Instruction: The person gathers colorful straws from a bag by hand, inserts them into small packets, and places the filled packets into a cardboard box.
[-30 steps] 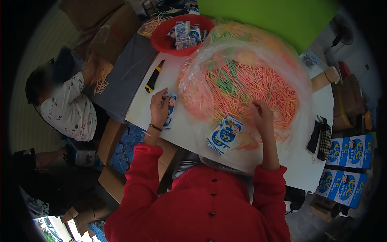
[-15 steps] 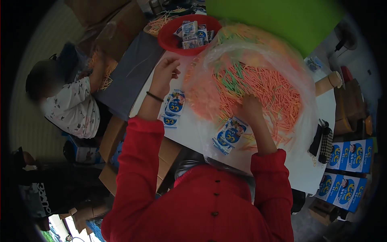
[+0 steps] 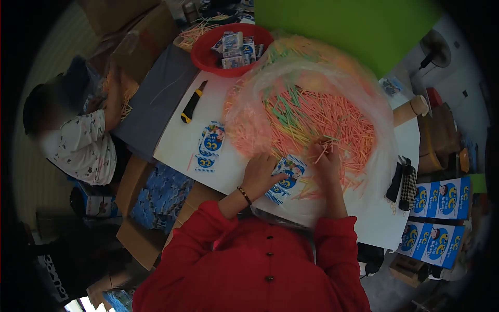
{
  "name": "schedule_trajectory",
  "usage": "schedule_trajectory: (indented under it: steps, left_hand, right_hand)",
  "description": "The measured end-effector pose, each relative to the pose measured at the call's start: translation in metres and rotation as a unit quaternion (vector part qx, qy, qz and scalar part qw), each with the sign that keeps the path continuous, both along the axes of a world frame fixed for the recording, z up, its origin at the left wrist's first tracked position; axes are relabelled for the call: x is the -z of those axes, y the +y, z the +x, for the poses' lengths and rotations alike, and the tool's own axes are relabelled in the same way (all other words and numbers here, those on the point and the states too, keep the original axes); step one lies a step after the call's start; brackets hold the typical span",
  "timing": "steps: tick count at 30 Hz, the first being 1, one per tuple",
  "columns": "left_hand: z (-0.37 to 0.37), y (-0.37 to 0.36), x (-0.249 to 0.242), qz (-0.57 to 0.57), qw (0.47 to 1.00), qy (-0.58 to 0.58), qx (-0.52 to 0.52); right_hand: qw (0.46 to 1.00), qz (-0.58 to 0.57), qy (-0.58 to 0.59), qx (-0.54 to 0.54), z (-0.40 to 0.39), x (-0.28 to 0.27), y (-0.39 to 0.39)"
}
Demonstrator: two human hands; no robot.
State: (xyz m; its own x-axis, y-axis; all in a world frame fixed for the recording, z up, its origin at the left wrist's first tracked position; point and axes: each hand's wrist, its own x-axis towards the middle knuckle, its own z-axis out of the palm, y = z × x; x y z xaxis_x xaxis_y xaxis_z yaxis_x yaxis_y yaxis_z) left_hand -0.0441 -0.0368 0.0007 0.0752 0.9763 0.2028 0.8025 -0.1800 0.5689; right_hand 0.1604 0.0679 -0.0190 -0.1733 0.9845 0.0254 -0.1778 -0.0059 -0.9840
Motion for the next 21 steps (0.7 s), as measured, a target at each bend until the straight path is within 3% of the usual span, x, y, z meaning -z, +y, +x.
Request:
schedule_trajectory:
  steps: [2, 4, 8, 10, 11, 13, 17, 19, 20, 21]
  left_hand:
    - [0.0, 0.001, 0.006, -0.011, 1.0, -0.018, 0.005]
    - [-0.002, 0.002, 0.008, -0.05, 0.997, -0.049, -0.014]
    - [0.0, 0.0, 0.003, -0.066, 0.991, -0.112, -0.043]
    - [0.001, 0.0, 0.001, 0.036, 0.996, -0.063, -0.058]
    - [-0.001, 0.001, 0.0, 0.036, 0.996, -0.065, -0.055]
    - [-0.006, 0.002, -0.001, 0.095, 0.994, -0.048, -0.041]
    - [-0.008, 0.012, 0.004, 0.039, 0.992, -0.105, -0.056]
    - [-0.011, 0.015, 0.008, 0.094, 0.989, -0.102, -0.049]
    - [-0.012, 0.015, 0.009, 0.092, 0.989, -0.102, -0.05]
    - [-0.012, 0.014, 0.007, 0.004, 0.975, -0.212, -0.063]
  right_hand:
    - [0.997, -0.043, 0.054, -0.028, 0.004, 0.003, -0.001]
    - [0.988, 0.065, -0.132, -0.037, 0.006, 0.018, 0.01]
    - [0.989, 0.03, -0.148, 0.003, 0.004, 0.013, 0.011]
    - [0.985, -0.022, -0.137, 0.104, 0.004, -0.02, 0.014]
    - [0.984, -0.022, -0.139, 0.107, 0.012, -0.014, 0.024]
    - [0.959, -0.203, 0.165, 0.109, 0.03, 0.009, 0.042]
    - [0.957, -0.196, 0.198, 0.081, 0.034, 0.011, 0.04]
    - [0.988, -0.047, 0.049, 0.14, 0.023, -0.012, 0.023]
    - [0.988, -0.049, 0.049, 0.138, 0.025, -0.009, 0.02]
    - [0.992, -0.021, -0.008, 0.121, 0.03, -0.005, 0.017]
